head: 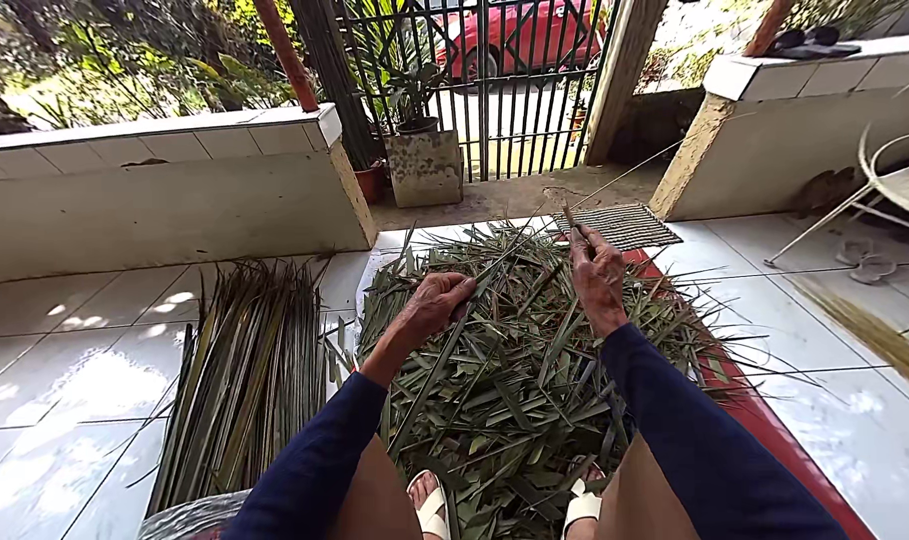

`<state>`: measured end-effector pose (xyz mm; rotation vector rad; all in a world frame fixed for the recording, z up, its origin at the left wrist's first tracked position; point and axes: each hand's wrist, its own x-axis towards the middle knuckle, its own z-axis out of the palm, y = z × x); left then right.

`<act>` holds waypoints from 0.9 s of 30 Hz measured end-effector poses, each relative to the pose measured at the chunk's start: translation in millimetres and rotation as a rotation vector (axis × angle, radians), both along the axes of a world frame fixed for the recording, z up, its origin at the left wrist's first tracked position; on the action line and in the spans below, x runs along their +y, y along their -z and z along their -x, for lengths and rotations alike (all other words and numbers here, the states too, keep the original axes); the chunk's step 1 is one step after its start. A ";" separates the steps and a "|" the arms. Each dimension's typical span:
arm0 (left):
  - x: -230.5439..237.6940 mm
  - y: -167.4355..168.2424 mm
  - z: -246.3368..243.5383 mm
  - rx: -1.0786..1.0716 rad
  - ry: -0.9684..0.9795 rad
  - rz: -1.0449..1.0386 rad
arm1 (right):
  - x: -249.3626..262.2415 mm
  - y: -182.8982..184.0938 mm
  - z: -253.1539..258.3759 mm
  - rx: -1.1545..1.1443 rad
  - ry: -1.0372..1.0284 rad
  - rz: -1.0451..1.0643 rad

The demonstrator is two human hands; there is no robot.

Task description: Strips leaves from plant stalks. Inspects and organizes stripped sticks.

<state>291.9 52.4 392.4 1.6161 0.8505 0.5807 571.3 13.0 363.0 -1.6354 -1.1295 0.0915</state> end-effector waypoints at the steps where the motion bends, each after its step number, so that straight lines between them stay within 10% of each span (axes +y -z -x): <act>1: 0.8 0.5 0.6 -0.015 -0.006 0.038 | -2.8 0.0 2.5 0.012 -0.045 -0.017; 10: 2.2 -2.8 -6.5 -0.241 0.115 0.393 | -25.0 7.5 66.4 0.098 -0.523 0.068; 27: -3.7 -1.6 2.3 -0.362 0.268 0.580 | -18.3 0.3 63.5 -0.036 -0.298 -0.084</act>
